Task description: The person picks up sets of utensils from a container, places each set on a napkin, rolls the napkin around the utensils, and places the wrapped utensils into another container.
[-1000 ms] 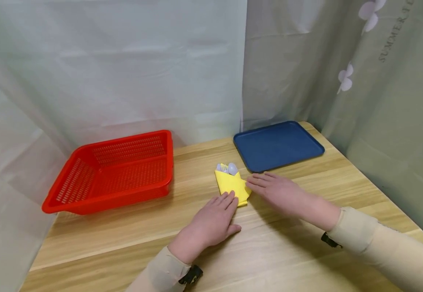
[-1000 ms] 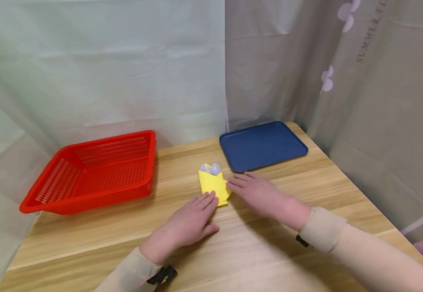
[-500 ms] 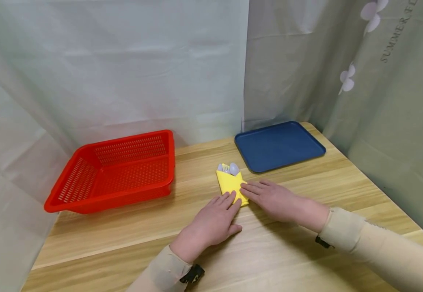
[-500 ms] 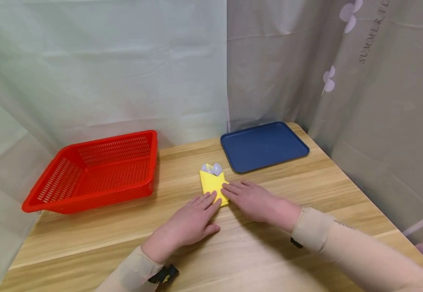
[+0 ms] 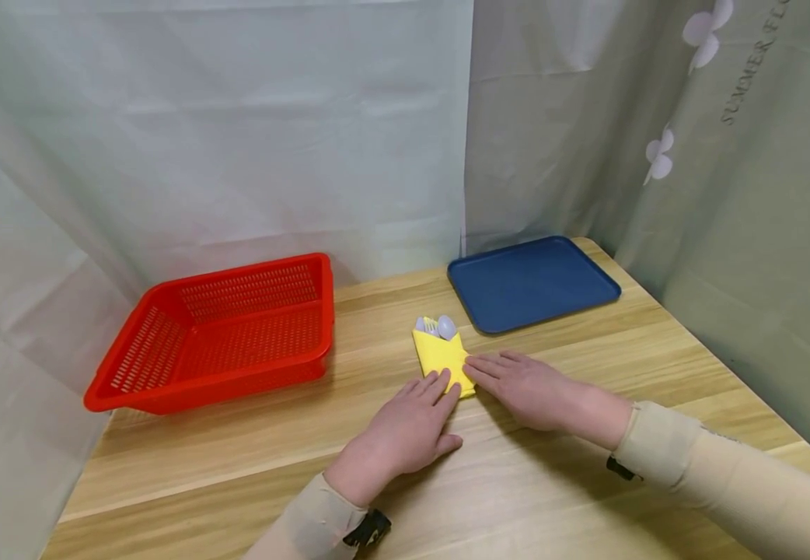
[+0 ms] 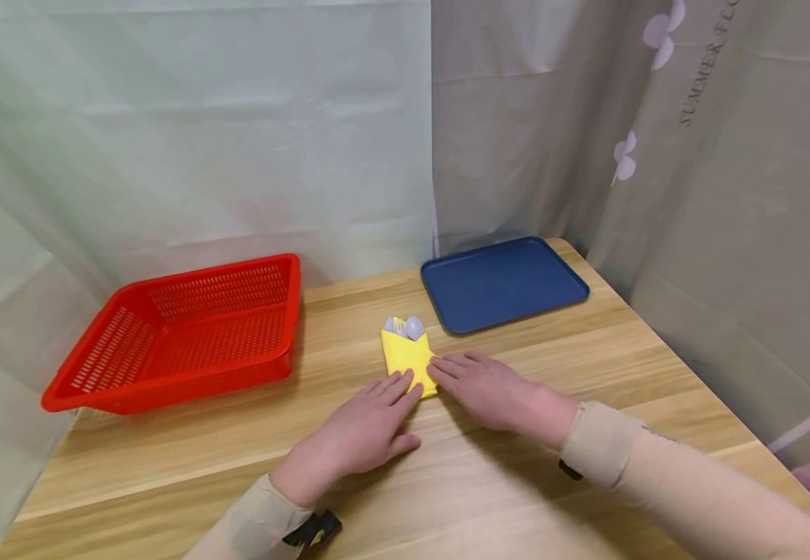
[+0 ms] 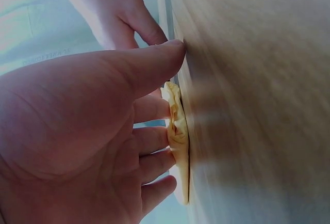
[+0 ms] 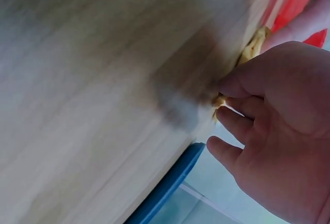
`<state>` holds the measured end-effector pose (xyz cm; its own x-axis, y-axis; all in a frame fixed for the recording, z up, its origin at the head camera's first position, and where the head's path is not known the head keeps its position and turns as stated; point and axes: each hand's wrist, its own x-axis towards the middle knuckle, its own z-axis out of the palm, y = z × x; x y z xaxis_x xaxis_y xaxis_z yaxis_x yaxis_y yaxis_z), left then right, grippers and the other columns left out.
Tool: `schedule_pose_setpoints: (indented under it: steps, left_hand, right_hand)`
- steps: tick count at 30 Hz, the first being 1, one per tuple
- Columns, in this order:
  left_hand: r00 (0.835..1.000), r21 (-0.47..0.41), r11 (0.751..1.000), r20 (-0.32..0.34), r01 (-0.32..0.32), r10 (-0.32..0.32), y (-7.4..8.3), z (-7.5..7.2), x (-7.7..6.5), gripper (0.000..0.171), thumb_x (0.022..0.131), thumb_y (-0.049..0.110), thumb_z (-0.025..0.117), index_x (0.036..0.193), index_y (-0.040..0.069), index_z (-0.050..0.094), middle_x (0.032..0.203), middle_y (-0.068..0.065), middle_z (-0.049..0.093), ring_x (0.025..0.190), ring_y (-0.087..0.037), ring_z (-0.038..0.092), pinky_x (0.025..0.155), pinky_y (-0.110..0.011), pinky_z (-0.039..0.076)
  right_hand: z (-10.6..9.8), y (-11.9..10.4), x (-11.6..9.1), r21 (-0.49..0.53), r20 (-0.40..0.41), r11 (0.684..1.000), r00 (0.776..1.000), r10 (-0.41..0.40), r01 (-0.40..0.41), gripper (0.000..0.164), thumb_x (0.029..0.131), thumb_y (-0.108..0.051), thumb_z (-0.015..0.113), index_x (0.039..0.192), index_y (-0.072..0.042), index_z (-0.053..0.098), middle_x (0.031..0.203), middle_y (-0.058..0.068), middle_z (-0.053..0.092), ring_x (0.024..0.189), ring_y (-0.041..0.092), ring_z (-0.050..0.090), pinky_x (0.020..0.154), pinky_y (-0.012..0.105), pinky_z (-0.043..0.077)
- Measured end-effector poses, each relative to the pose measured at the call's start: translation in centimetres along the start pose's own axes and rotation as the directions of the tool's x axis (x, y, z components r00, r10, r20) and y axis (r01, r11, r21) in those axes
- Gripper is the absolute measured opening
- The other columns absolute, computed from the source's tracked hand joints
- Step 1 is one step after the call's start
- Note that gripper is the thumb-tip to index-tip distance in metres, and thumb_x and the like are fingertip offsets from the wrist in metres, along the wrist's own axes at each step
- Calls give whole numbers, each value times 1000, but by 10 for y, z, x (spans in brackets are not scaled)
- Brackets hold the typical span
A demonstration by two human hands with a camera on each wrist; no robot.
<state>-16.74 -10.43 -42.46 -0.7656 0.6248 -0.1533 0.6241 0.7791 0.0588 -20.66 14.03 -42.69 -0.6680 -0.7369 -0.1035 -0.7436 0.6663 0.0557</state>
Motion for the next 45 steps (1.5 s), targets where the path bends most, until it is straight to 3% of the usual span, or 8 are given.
schedule_pose_setpoints:
  steps: [9, 22, 38, 45]
  left_hand:
    - [1000, 16, 1000, -3, 1, -1, -1, 1, 0, 78, 108, 52, 68, 169, 10, 43, 178, -13, 33, 164, -31, 31, 131, -49, 29]
    - [1000, 7, 1000, -5, 16, -16, 1, 2, 1, 78, 108, 51, 67, 169, 9, 43, 178, -13, 33, 164, -32, 31, 131, -50, 29]
    - [996, 157, 987, -92, 9, 6, 5, 2, -3, 71, 108, 48, 70, 160, 4, 55, 165, -15, 53, 152, -31, 52, 127, -48, 38]
    - [994, 157, 988, -105, 5, 11, 7, 1, -7, 71, 108, 47, 70, 161, 3, 54, 166, -16, 53, 154, -31, 50, 127, -49, 37]
  right_hand:
    - [-5, -4, -1, -66, -87, 997, 996, -32, 26, 55, 111, -1, 58, 165, -1, 48, 171, 15, 46, 157, 32, 44, 126, 54, 38]
    - [2, -4, -1, -1, -63, 999, 997, -41, 41, 58, 108, 1, 60, 164, 1, 47, 171, 17, 44, 157, 33, 45, 125, 53, 38]
    - [1, -6, -2, 47, -85, 998, 996, -30, 34, 53, 108, 2, 56, 161, 2, 51, 168, 20, 48, 155, 34, 47, 125, 54, 39]
    - [-4, -15, -4, 36, -92, 998, 995, -40, 44, 54, 106, 1, 61, 160, 1, 54, 167, 17, 50, 155, 30, 48, 123, 51, 42]
